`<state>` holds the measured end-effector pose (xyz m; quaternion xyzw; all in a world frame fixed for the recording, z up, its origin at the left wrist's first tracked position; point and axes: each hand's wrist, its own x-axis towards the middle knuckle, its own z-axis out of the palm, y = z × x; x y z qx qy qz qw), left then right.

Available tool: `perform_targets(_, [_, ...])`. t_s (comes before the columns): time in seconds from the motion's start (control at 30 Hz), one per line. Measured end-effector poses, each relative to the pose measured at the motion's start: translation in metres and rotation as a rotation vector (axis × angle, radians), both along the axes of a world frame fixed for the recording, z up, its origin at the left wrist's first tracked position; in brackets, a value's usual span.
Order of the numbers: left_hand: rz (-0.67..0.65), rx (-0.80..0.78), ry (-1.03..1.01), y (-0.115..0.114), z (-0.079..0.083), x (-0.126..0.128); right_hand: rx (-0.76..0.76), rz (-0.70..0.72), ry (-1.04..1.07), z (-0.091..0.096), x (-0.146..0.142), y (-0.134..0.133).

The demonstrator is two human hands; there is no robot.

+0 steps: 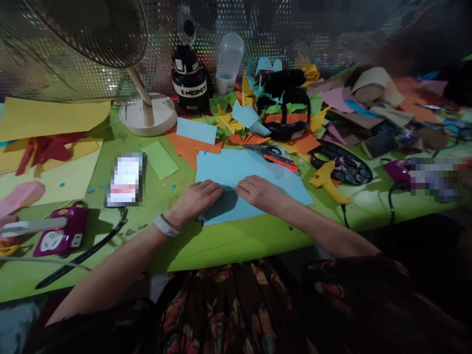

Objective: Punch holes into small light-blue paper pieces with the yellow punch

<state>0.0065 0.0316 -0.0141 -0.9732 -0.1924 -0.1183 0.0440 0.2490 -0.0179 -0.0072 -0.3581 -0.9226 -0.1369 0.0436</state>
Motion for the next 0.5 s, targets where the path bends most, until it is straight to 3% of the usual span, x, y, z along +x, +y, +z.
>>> perform_targets(0.27, [0.079,0.006,0.013,-0.004,0.003,0.004,0.057,-0.020,0.024,-0.010,-0.001,0.003])
perform_targets(0.5, [0.191,-0.116,-0.086,-0.003,-0.005,0.006,-0.007,-0.072,0.079,-0.016,-0.001,0.005])
